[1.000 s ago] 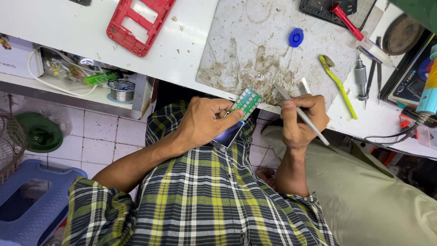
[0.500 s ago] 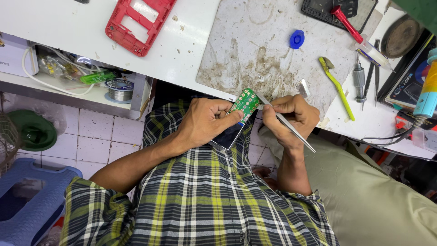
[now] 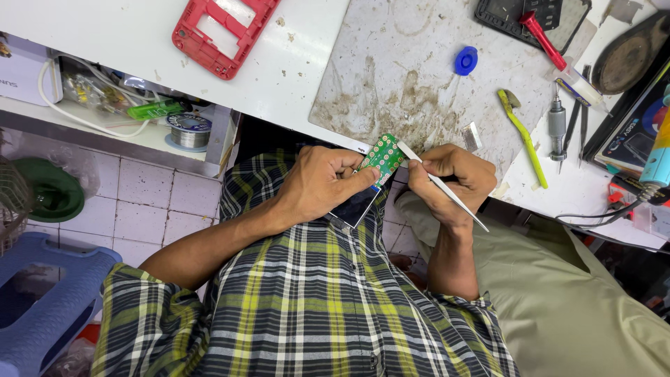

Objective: The person repairs a small electronic device with a camera lens attached to a circuit board. They use a soldering iron to work on the board, then clean it with a toothbrush and liquid. They also use tweezers to handle small components.

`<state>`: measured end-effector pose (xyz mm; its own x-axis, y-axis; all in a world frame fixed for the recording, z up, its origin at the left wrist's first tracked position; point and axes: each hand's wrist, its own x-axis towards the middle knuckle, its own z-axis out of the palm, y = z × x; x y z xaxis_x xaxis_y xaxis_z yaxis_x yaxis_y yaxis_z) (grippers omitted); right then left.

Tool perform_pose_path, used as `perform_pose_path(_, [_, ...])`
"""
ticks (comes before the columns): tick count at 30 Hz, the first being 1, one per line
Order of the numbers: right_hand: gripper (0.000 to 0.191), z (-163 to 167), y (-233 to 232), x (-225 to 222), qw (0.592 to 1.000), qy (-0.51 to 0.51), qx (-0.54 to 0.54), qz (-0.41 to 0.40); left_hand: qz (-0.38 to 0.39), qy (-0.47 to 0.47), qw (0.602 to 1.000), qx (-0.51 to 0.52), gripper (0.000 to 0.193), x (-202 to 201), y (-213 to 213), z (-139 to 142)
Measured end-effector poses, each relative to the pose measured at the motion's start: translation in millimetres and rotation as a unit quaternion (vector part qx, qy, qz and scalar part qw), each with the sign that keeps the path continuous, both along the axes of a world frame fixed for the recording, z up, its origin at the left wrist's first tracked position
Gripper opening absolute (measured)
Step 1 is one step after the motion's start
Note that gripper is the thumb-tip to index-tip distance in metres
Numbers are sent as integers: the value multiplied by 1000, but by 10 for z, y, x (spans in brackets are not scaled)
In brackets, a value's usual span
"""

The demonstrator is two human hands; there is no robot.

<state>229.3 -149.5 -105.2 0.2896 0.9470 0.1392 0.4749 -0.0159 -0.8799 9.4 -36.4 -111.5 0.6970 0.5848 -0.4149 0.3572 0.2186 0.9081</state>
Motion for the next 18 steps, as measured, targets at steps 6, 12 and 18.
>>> perform_pose_path(6, [24, 17, 8, 10, 1000, -5, -12, 0, 4, -9, 1000, 11, 31, -1, 3, 7])
perform_pose_path(12, [25, 14, 29, 14, 1000, -15, -9, -1, 6, -20, 1000, 4, 27, 3, 6, -3])
perform_pose_path(18, [26, 13, 16, 22, 1000, -21, -4, 7, -6, -9, 1000, -15, 24, -14, 5, -6])
